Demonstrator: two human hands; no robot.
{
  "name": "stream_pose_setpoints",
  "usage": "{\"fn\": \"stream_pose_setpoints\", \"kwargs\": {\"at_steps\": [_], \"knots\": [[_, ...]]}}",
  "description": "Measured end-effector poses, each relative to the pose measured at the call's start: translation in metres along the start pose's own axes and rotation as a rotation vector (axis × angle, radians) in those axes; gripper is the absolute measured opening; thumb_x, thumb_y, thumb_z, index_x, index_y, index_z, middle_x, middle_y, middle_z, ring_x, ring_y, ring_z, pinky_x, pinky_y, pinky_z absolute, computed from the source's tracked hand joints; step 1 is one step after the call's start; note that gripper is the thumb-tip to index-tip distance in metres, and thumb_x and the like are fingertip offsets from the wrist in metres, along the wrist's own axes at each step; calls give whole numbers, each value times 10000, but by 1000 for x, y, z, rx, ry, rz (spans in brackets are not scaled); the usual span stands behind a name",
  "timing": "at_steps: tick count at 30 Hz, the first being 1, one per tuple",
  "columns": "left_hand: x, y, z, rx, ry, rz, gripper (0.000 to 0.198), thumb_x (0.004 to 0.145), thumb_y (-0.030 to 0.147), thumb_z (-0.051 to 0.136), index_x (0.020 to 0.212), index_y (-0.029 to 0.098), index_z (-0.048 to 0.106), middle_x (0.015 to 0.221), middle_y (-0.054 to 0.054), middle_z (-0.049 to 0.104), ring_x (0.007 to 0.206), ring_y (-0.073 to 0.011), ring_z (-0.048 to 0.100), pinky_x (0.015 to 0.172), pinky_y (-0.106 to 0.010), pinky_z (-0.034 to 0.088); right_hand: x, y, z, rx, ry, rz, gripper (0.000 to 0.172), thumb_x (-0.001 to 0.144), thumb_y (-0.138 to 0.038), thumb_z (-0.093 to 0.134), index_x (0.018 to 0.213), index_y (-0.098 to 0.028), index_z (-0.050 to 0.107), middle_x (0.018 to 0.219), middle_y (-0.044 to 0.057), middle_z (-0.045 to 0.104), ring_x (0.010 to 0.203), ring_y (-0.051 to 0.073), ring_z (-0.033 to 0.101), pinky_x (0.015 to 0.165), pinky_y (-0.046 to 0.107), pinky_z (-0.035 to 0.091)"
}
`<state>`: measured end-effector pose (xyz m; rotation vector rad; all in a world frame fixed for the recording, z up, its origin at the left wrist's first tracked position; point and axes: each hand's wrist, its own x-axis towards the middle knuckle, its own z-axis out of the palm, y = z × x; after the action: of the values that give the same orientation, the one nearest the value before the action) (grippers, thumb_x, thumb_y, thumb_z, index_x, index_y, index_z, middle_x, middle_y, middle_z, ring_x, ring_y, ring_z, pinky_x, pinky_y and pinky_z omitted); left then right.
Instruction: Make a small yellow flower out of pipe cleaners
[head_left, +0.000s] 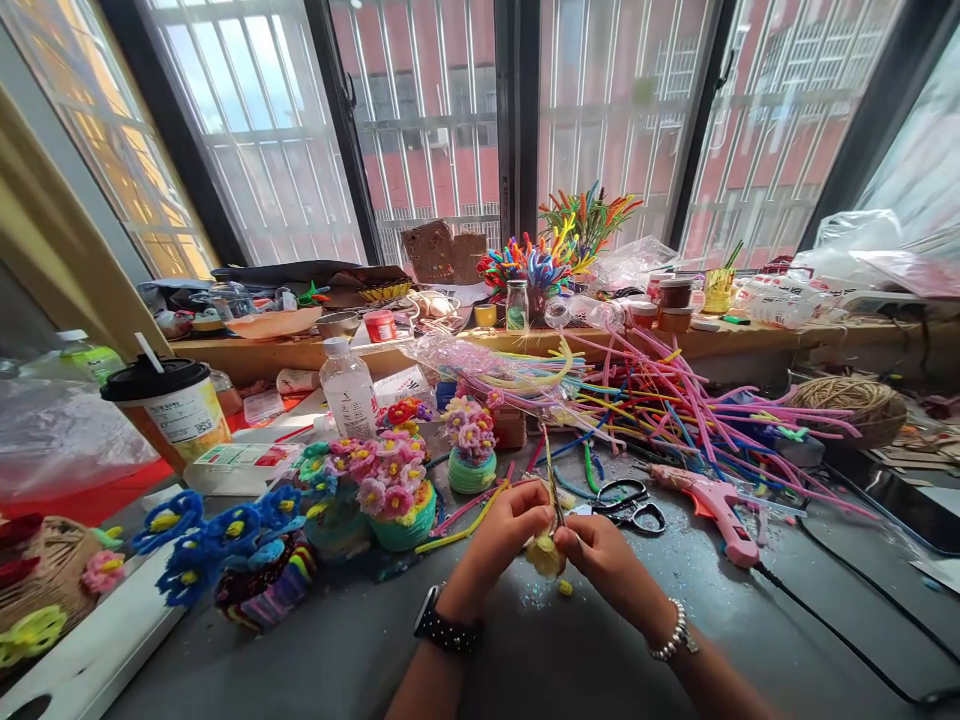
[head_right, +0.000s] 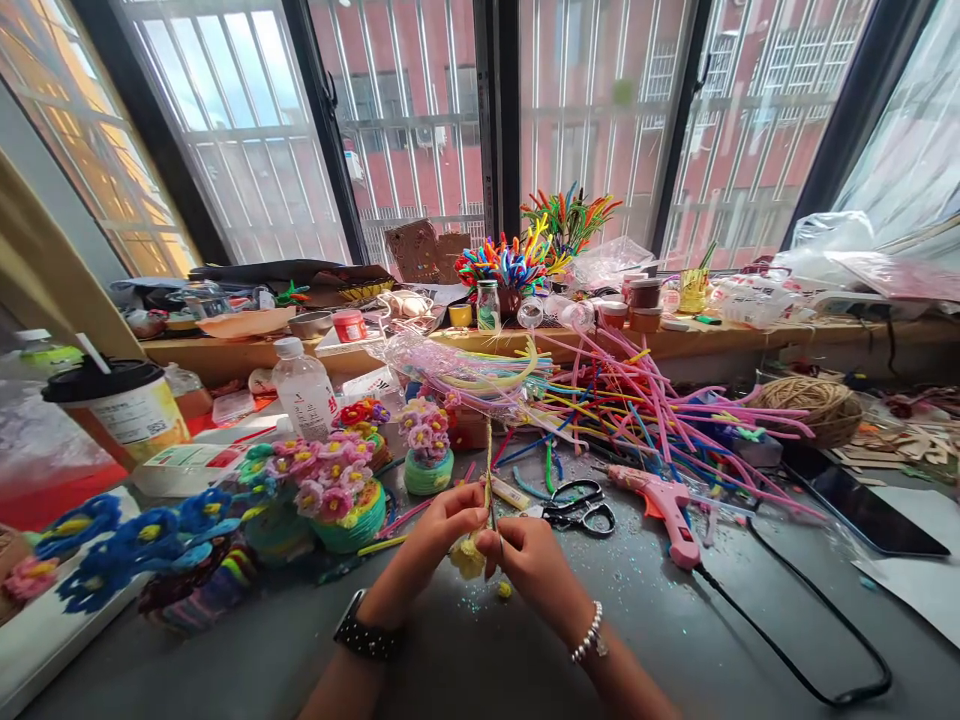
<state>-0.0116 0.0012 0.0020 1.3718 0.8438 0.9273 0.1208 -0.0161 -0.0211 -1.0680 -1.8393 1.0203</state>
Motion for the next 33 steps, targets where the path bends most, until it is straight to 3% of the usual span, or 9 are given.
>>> {"fn": "stream_pose_setpoints", "kwargs": {"at_steps": [6, 16, 27, 33], "knots": [[-1, 4, 2, -42, 86, 29, 199, 589, 290, 533, 540, 161, 389, 494, 58, 361, 452, -54, 313, 439, -184, 252, 1, -1, 0, -54, 94, 27, 632, 664, -700, 295, 409, -148, 467, 409, -9, 440, 420, 89, 394, 445, 217, 304], [5, 0, -1, -4, 75, 18, 224, 599, 337, 532, 573, 156, 403, 503, 61, 345, 453, -52, 296, 446, -186, 237, 3, 3, -3, 53, 40, 66, 573, 695, -637, 357, 427, -144, 479, 420, -26, 361, 434, 84, 332, 448, 220, 259], [8, -8, -3, 47, 34, 62, 190, 628, 302, 502, 565, 156, 397, 511, 56, 339, 471, -57, 296, 454, -190, 236, 3, 5, -4, 48, 108, 91, 583, 640, -689, 361, 417, -156, 437, 418, -30, 332, 432, 85, 292, 441, 219, 224], [9, -8, -5, 23, 85, 79, 216, 629, 329, 518, 568, 152, 411, 512, 52, 365, 477, -58, 303, 466, -192, 246, 3, 7, -3, 119, -12, 92, 633, 646, -725, 272, 441, -153, 452, 409, -41, 267, 404, 76, 240, 414, 224, 173]]}}
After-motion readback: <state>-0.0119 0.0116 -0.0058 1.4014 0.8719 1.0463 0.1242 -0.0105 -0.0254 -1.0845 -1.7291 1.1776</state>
